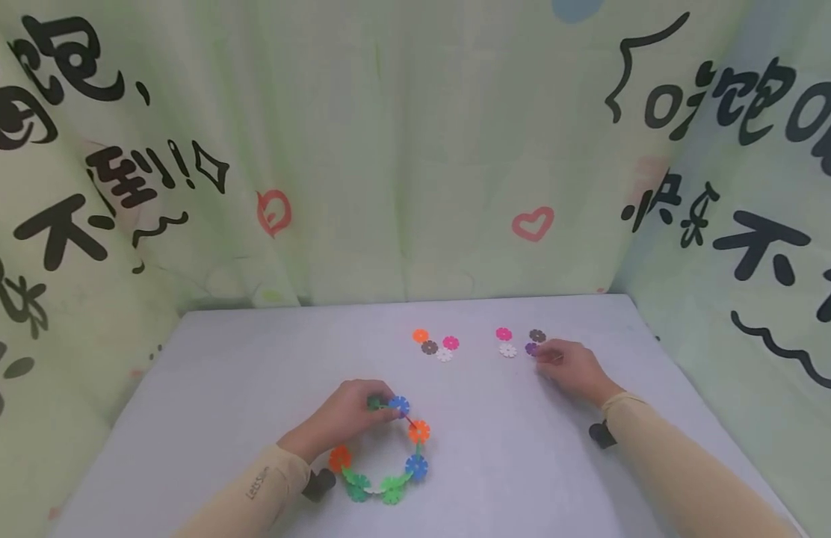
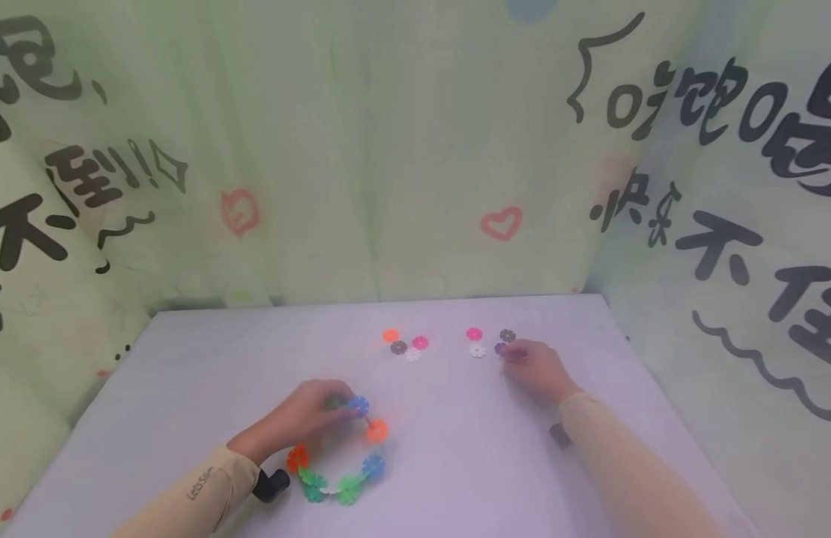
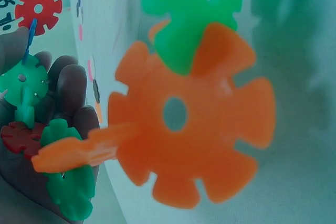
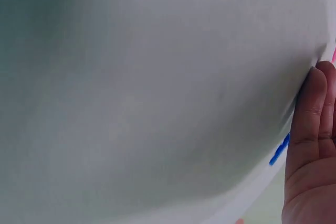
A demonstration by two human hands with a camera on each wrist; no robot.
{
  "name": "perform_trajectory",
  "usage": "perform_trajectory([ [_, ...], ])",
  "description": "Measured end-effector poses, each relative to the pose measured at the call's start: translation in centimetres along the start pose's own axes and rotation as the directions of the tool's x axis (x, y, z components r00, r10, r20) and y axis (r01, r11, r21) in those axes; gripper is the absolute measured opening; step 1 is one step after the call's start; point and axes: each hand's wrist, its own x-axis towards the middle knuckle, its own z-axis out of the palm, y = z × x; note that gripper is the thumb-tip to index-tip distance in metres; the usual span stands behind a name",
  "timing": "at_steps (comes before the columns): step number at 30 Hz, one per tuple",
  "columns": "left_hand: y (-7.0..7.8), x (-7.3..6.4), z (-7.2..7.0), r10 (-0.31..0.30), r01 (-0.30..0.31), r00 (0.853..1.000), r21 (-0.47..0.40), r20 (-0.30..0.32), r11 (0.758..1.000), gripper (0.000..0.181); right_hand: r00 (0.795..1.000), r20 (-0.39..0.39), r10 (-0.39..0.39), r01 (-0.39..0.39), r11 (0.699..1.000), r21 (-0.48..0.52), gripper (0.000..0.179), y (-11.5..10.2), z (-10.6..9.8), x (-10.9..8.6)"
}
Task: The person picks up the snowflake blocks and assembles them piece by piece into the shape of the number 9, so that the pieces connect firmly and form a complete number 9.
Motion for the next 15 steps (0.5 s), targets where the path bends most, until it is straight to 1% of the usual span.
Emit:
perform_trajectory([
  [4, -0.1, 0.0, 0.1, 0.024, -0.024, 1.000, 0.009, -0.004, 1.000, 0.018, 0.999, -0.043, -0.001, 0.001, 1.000, -0.018, 0.027, 1.0, -1.1, -0.3],
  [6, -0.1, -0.1, 0.1, 0.037, -0.037, 0.999, 0.010, -0.007, 0.999, 0.017, 0.997, -0.070, 0.022, -0.024, 0.999, -0.023, 0.030, 1.6, -1.6, -0.5],
  [9, -0.1, 0.0, 0.1, 0.039, -0.039, 0.999, 0.018, -0.004, 0.999, 0.017, 0.993, -0.106, 0.059, -0.062, 0.998, -0.031, 0.037, 2.6, -2.1, -0.9],
  [12, -0.2, 0.0, 0.2, 0.046, -0.046, 0.999, 0.020, 0.003, 0.999, 0.016, 0.992, -0.107, 0.063, -0.070, 0.996, -0.057, 0.044, 3.5, -2.3, -0.8],
  [15, -0.3, 0.1, 0.2, 0.044, -0.045, 0.999, 0.017, 0.010, 0.999, 0.015, 0.996, -0.076, 0.055, -0.062, 0.994, -0.089, 0.047, 4.2, -2.2, -0.5],
])
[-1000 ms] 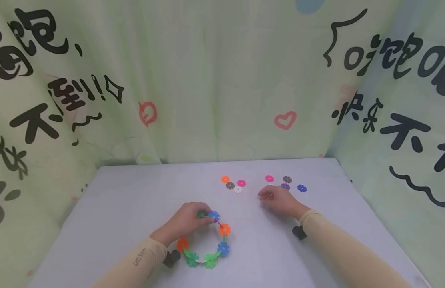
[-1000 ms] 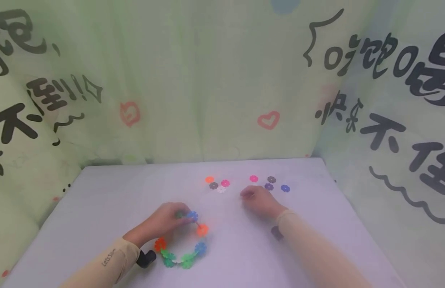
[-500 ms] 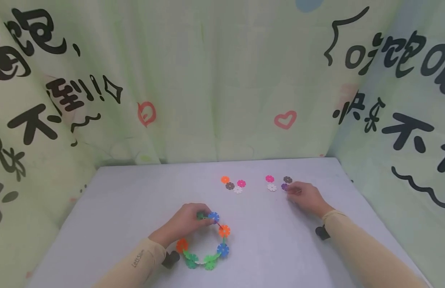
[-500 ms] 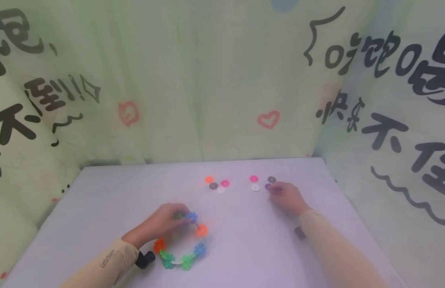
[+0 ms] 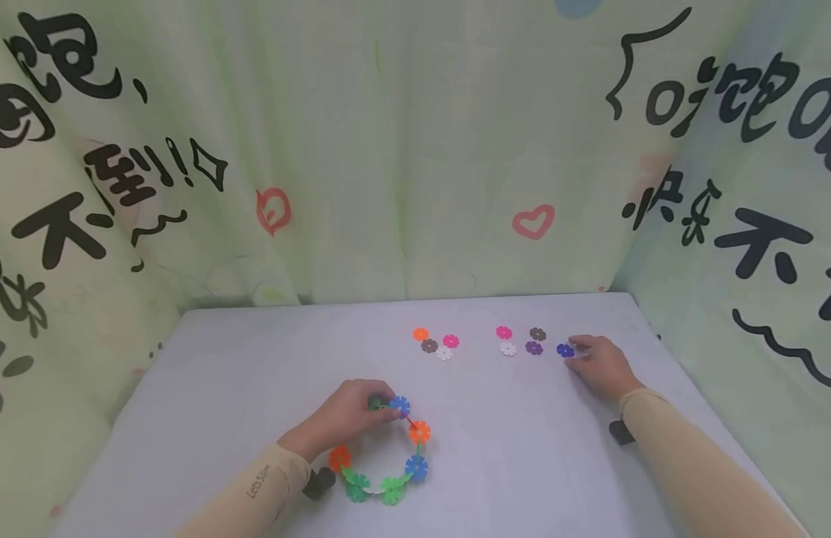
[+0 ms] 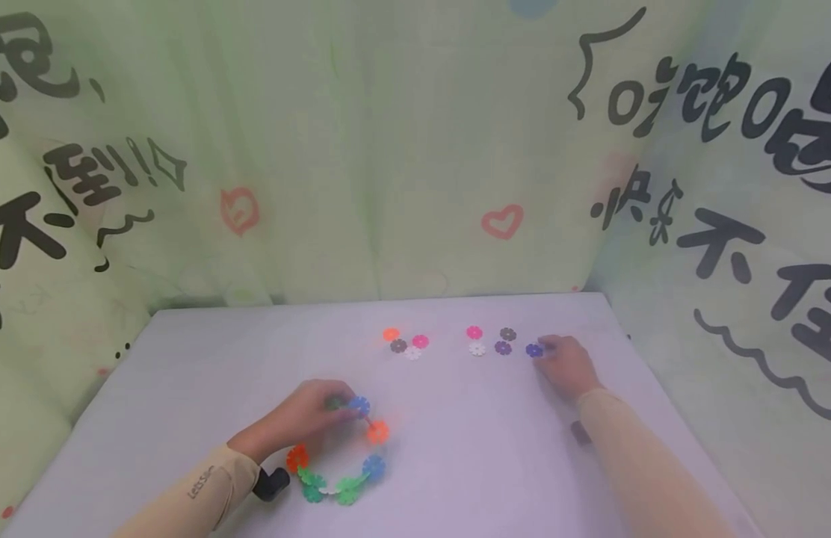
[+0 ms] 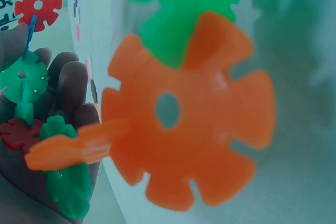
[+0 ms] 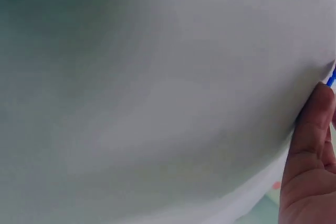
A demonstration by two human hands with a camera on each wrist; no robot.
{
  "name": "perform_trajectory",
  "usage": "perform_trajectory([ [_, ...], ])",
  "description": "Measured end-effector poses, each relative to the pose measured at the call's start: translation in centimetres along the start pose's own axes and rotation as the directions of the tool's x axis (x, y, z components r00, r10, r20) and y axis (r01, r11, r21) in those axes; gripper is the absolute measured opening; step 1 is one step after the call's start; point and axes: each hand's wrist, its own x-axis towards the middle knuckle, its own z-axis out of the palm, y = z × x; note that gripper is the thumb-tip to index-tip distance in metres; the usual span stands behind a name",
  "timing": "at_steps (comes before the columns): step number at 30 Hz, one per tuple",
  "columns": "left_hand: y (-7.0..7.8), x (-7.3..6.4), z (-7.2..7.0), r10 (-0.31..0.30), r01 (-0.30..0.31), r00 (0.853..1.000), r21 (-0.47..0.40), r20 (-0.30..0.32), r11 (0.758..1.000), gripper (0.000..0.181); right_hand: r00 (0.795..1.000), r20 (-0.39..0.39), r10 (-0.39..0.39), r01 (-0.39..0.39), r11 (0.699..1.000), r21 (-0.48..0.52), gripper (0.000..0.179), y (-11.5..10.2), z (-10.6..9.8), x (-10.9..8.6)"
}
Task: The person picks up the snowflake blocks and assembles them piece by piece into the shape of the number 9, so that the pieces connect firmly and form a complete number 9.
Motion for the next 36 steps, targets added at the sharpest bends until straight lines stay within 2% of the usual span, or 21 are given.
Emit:
perform_trajectory([
  [6, 0.1, 0.1, 0.0, -0.008, 0.008, 1.000, 0.006, 0.003, 1.000, 0.015, 0.999, 0.050, 0.005, -0.002, 0.998, -0.061, 0.037, -0.3, 0.1, 0.7],
  [14, 0.4, -0.1, -0.1, -0.021, 0.021, 1.000, 0.004, 0.003, 1.000, 0.016, 0.986, 0.133, 0.103, -0.091, 0.991, -0.095, 0.040, -1.9, -0.7, 0.5],
  [22, 0.3, -0.1, 0.0, -0.029, 0.029, 1.000, -0.002, -0.003, 1.000, 0.018, 0.978, 0.149, 0.147, -0.142, 0.989, -0.040, 0.044, -1.3, -0.5, 0.3],
  [25, 0.3, -0.1, 0.0, -0.033, 0.033, 0.999, 0.004, -0.007, 0.999, 0.018, 0.981, 0.140, 0.134, -0.133, 0.991, -0.021, 0.041, -1.0, -0.2, 0.4],
  [29, 0.4, -0.2, 0.0, -0.031, 0.031, 1.000, -0.008, -0.005, 0.999, 0.018, 0.989, 0.124, 0.075, -0.076, 0.997, 0.000, 0.032, -0.9, 0.0, 0.4],
  [32, 0.5, -0.2, 0.0, -0.031, 0.031, 1.000, -0.007, -0.004, 0.999, 0.019, 0.991, 0.135, 0.022, -0.028, 0.999, 0.046, 0.026, -2.1, 0.1, 0.1],
  [36, 0.5, -0.1, 0.0, -0.038, 0.038, 0.999, -0.007, 0.000, 0.999, 0.019, 0.983, 0.181, -0.028, 0.005, 0.992, 0.126, 0.021, -5.1, 1.1, -0.2],
])
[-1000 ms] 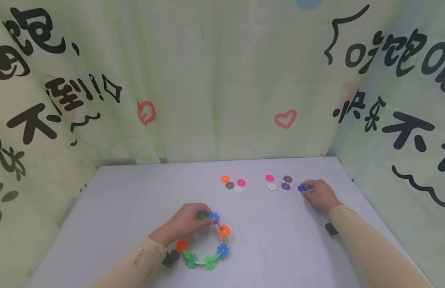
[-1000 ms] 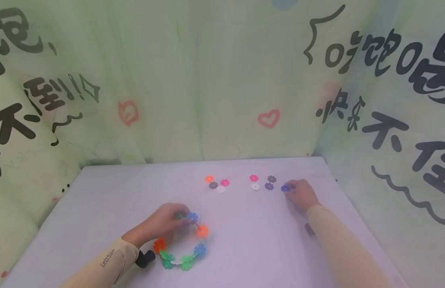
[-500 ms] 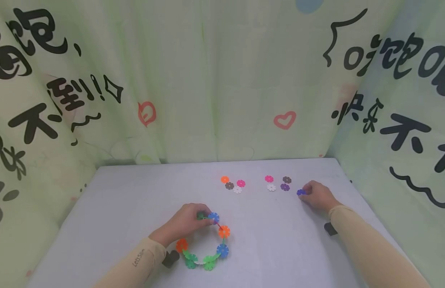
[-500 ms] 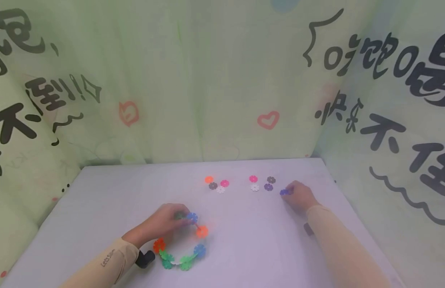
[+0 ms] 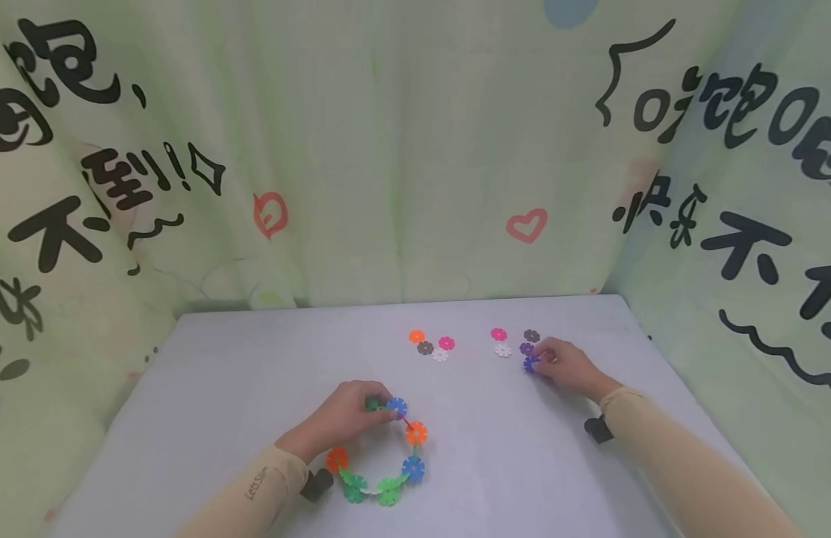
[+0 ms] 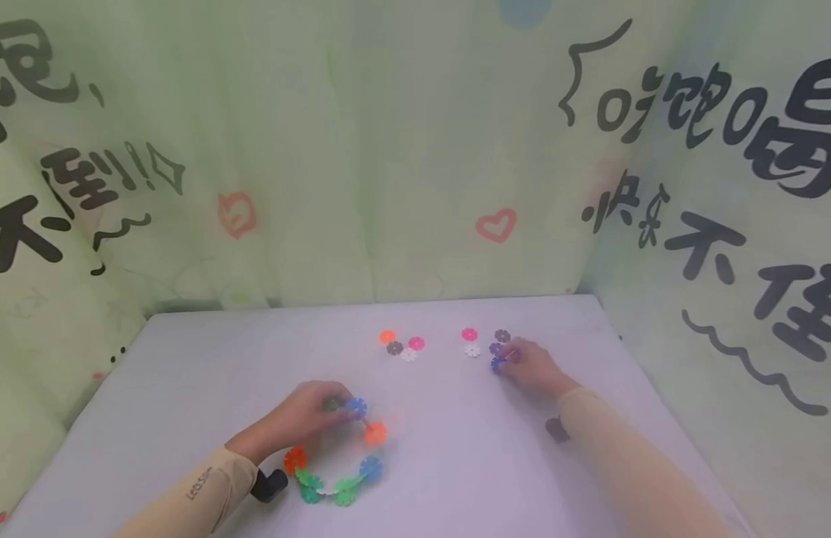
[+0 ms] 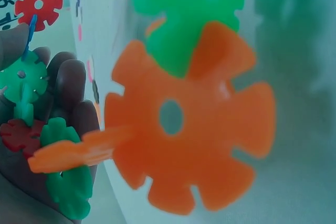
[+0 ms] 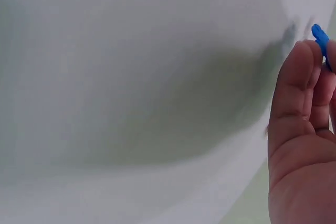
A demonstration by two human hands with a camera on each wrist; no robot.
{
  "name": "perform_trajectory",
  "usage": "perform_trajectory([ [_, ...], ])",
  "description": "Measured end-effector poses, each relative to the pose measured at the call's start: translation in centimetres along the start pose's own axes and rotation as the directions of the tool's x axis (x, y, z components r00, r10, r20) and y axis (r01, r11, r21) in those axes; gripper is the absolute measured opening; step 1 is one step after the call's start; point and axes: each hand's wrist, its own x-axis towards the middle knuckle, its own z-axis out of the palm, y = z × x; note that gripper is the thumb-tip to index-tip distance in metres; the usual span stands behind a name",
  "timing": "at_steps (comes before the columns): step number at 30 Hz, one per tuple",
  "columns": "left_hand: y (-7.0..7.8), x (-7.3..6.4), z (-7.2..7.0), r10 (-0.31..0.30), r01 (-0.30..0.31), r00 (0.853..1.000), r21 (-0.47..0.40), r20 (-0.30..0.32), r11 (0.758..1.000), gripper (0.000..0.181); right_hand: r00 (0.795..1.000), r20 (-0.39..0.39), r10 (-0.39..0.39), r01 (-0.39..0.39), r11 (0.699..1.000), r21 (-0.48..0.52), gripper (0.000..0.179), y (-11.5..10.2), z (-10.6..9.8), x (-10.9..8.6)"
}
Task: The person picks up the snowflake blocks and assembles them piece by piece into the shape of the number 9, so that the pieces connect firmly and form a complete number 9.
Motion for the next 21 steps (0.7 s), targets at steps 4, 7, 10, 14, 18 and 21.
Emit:
perform_trajectory([
  [4, 0.1, -0.1, -0.1, 0.010, -0.010, 1.000, -0.009, 0.002, 1.000, 0.020, 0.994, 0.074, -0.077, 0.068, 0.992, 0.110, 0.012, -3.3, 2.5, 0.2],
  [7, 0.2, -0.1, -0.1, 0.014, -0.014, 1.000, -0.009, -0.001, 1.000, 0.020, 0.979, 0.140, -0.146, 0.118, 0.974, 0.191, 0.006, -5.9, 4.6, 0.1],
  [10, 0.4, -0.2, -0.1, 0.006, -0.006, 1.000, -0.010, 0.000, 1.000, 0.021, 0.963, 0.188, -0.190, 0.145, 0.962, 0.231, 0.006, -8.2, 6.6, -0.4],
  [14, 0.4, -0.1, -0.2, -0.006, 0.006, 1.000, -0.013, 0.003, 1.000, 0.021, 0.943, 0.215, -0.256, 0.195, 0.944, 0.266, 0.007, -10.7, 8.5, -1.4],
  [18, 0.4, 0.0, -0.2, -0.007, 0.007, 1.000, -0.001, 0.002, 1.000, 0.020, 0.931, 0.205, -0.302, 0.242, 0.931, 0.273, 0.006, -12.4, 9.7, -2.2],
  [21, 0.5, -0.1, -0.3, -0.023, 0.023, 1.000, 0.002, 0.002, 1.000, 0.021, 0.934, 0.178, -0.311, 0.261, 0.931, 0.256, 0.007, -13.3, 10.2, -2.6],
])
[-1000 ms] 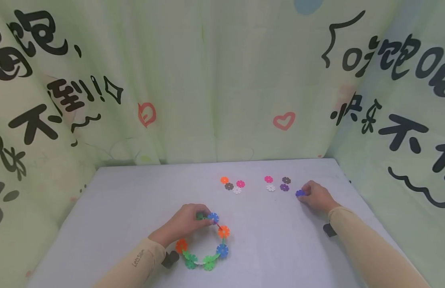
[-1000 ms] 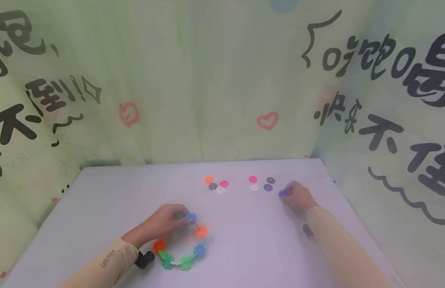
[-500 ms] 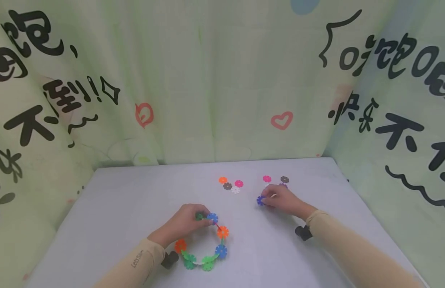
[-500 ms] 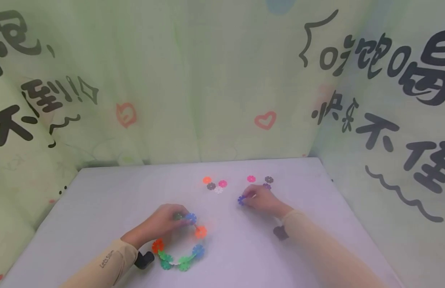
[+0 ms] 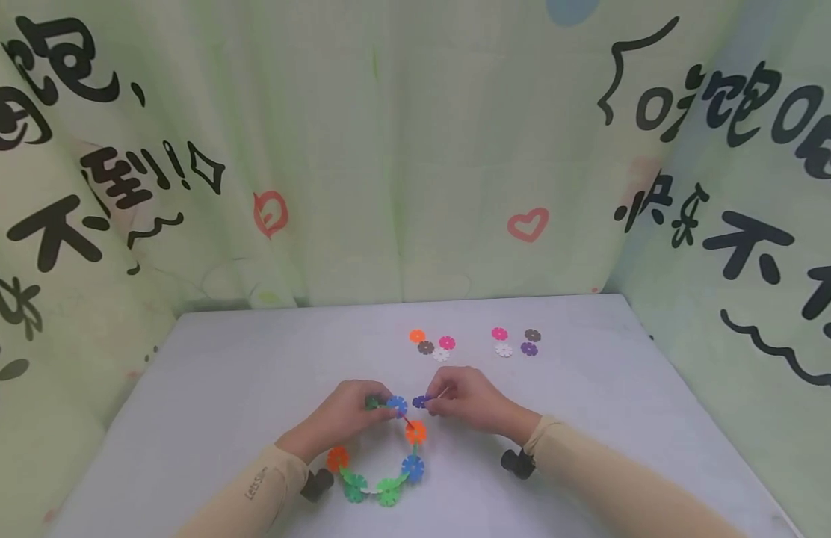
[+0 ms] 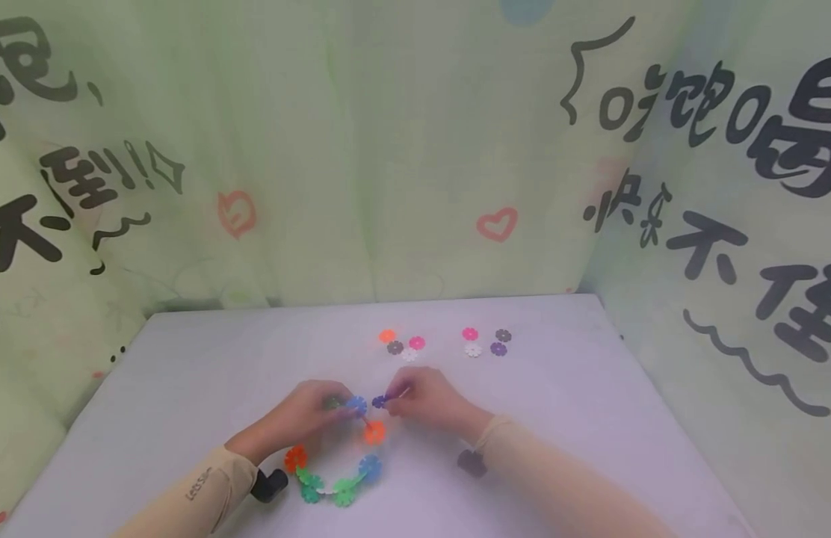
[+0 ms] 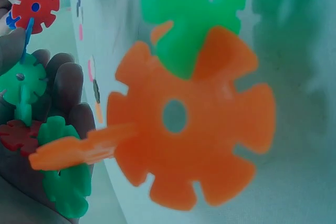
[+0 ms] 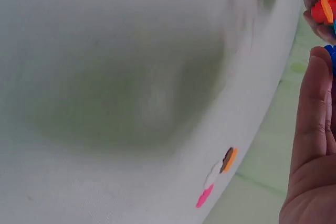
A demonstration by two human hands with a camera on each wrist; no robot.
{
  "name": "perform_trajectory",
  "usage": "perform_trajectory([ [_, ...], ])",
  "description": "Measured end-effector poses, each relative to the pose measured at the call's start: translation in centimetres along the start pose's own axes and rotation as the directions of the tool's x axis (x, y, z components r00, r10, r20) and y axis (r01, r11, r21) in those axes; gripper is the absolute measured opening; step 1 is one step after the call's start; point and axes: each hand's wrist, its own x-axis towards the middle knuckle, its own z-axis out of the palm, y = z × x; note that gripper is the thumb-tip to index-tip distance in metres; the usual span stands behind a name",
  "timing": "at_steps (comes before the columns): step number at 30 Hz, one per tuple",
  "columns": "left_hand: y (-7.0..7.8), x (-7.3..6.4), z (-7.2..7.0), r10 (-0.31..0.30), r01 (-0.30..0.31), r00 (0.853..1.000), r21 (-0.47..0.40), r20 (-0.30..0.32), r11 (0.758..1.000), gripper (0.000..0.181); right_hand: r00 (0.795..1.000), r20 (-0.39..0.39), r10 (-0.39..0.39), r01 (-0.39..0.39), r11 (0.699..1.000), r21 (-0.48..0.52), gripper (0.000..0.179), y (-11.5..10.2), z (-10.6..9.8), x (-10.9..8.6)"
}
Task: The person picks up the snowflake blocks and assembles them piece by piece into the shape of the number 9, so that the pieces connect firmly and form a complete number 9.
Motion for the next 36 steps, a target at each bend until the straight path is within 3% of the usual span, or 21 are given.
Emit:
perform_trajectory([
  [16, -0.1, 0.1, 0.3, 0.014, -0.014, 1.000, -0.010, -0.022, 1.000, 0.012, 0.993, -0.065, -0.099, 0.092, 0.990, -0.109, 0.014, -1.2, 1.7, -0.2],
  [28, 0.1, -0.1, 0.3, 0.027, -0.027, 1.000, -0.025, -0.012, 0.999, 0.014, 0.992, -0.082, -0.101, 0.099, 0.995, -0.029, 0.009, -0.7, 1.2, -0.6],
  [36, 0.3, 0.0, 0.6, 0.029, -0.031, 0.999, -0.055, -0.039, 0.998, 0.011, 0.988, -0.120, -0.101, 0.098, 0.995, -0.034, 0.011, -0.9, 1.6, -0.4],
])
